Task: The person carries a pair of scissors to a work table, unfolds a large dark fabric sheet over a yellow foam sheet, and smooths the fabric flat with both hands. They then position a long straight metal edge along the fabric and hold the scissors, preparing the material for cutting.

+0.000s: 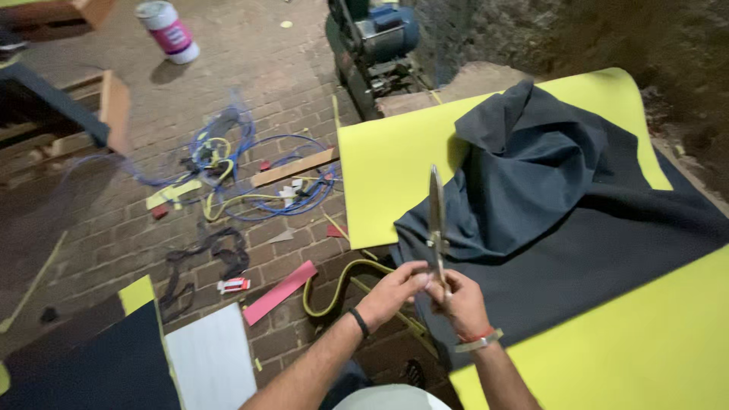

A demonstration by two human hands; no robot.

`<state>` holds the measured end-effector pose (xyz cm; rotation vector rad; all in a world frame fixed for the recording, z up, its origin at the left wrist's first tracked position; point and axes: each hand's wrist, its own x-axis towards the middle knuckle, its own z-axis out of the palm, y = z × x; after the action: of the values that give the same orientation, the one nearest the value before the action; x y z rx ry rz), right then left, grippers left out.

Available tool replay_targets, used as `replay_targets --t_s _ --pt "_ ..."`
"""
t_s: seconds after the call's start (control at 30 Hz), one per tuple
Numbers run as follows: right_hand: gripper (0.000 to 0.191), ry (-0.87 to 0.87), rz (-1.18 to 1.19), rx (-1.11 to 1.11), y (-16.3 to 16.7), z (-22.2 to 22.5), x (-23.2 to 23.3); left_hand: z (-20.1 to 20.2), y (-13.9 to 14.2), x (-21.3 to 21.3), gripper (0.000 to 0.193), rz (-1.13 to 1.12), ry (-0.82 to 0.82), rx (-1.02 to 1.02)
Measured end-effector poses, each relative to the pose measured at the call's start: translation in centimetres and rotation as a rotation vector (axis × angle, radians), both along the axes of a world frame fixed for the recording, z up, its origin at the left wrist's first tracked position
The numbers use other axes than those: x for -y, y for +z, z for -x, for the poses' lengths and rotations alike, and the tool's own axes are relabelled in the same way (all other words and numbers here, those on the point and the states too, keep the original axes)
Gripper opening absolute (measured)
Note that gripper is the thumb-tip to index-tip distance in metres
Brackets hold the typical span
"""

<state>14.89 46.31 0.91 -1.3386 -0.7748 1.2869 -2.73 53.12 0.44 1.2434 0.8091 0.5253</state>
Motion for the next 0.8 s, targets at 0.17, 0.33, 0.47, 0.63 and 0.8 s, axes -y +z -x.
replay_targets --t_s 0.17,0.33,0.47,0.63,0.8 --pt "0.008 -0.013 -0.099 0.084 0.1 0.9 -9.2 -4.3 -0.4 -9.9 0.027 -0.051 0.023 0.176" --pt "0.027 -0.046 -0.162 0.038 -1.1 0.4 -21.2 -6.4 -1.9 -24.2 0.027 -0.252 0.125 -0.11" --pt "0.036 -0.268 -0.01 0.5 -2.4 -2.8 -29.5 -8.8 -4.6 -38.8 0.032 -0.283 0.21 -0.276" --pt "0.073 -0.411 0.479 1.139 -4.3 -6.4 -26.7 -12.4 -7.6 -52.1 0.046 -0.598 0.166 -0.397" --pt "0.108 -0.307 0.767 1.337 -9.5 -5.7 -22.3 -16.1 -11.1 -58.6 0.04 -0.763 -0.072 -0.598"
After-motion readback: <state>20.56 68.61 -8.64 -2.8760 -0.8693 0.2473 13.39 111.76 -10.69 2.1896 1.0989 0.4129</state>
